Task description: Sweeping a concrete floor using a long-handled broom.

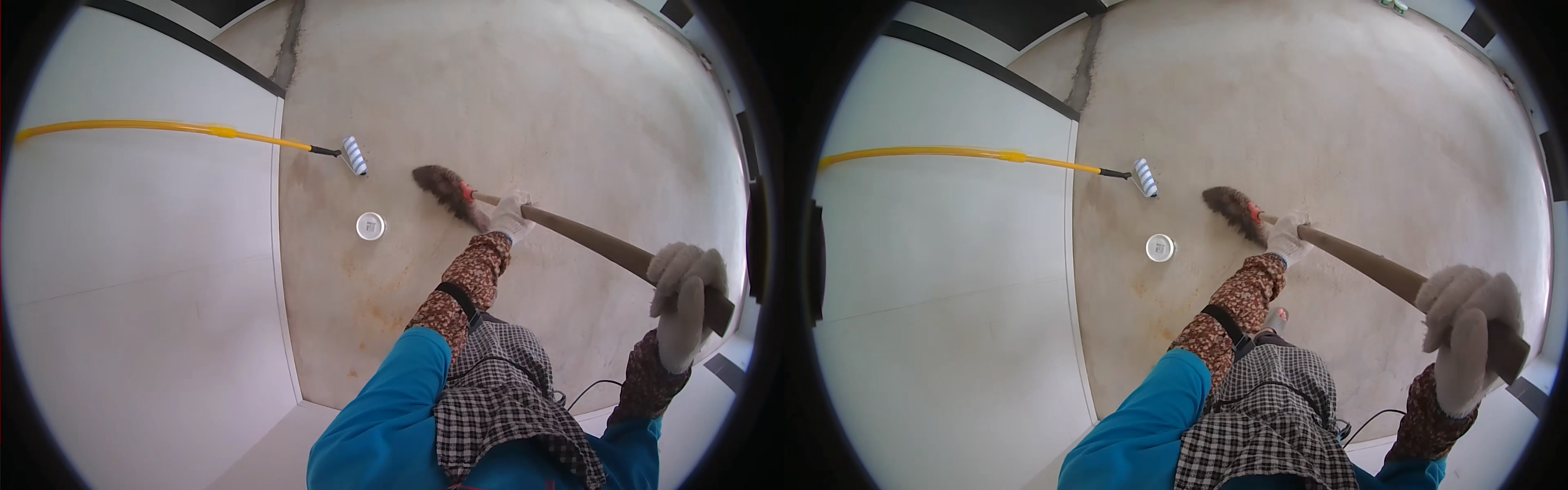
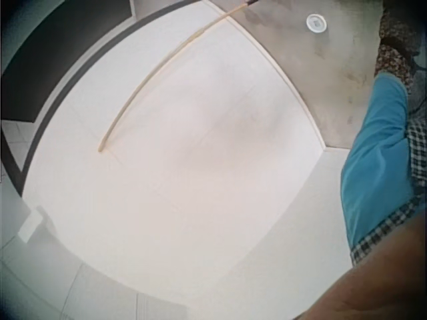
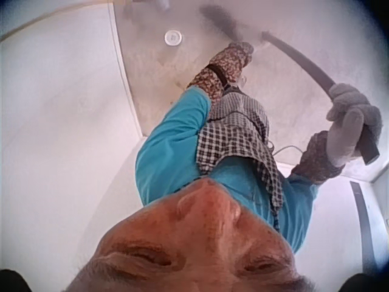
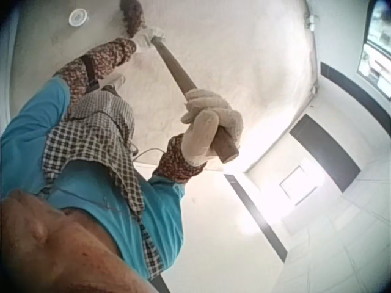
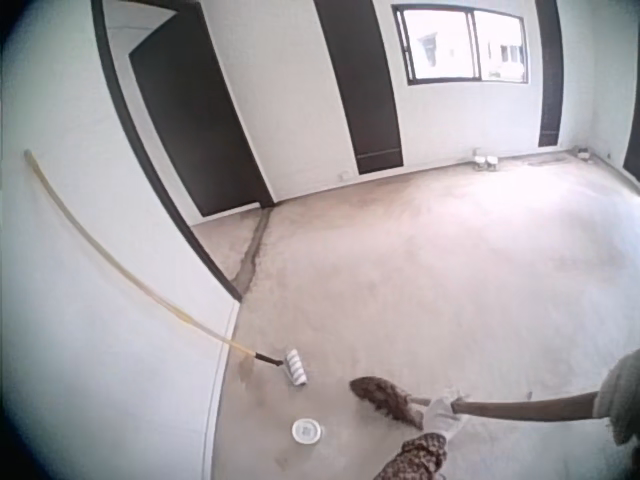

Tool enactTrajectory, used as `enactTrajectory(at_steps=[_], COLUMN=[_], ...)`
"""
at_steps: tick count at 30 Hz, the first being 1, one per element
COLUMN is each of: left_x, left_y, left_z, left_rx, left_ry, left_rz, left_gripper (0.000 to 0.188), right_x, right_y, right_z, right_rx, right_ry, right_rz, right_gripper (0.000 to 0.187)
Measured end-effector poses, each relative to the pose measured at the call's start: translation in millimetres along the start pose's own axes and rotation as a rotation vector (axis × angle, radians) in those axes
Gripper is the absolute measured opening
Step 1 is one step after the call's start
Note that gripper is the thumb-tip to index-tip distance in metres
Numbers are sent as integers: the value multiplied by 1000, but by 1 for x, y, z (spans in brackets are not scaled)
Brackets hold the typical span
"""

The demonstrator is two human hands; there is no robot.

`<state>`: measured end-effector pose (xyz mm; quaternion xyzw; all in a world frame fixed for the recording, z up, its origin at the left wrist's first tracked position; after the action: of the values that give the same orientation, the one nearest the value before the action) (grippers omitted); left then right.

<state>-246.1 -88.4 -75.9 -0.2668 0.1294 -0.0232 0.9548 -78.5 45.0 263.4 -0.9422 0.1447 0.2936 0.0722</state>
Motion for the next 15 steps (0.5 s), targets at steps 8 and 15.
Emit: enactTrajectory(at_steps=[8,15], left_x=[-14,-43], left_y=[3,-32], left_z=[313,354], left_rx=[293,333], left_ry=[517,423], left_rz=[77,-96], left_gripper=[30,20], right_x=[33,58], right_y=[-132,-131], right_z=[-65,-14], right_rx=[222,99], right_ry=[2,345], right_rz=[581,703], right_gripper=[34,72])
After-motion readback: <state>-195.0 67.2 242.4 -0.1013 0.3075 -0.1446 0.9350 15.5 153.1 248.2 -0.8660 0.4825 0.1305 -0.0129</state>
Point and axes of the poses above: each hand's wrist, its own x-axis away from the middle knuckle, its own y-axis out of the palm, z = x × y, the point moved 2 cm from there along -x, towards the middle knuckle, and after that the axes turned 13 degrees about z, right-handed, at the moved point
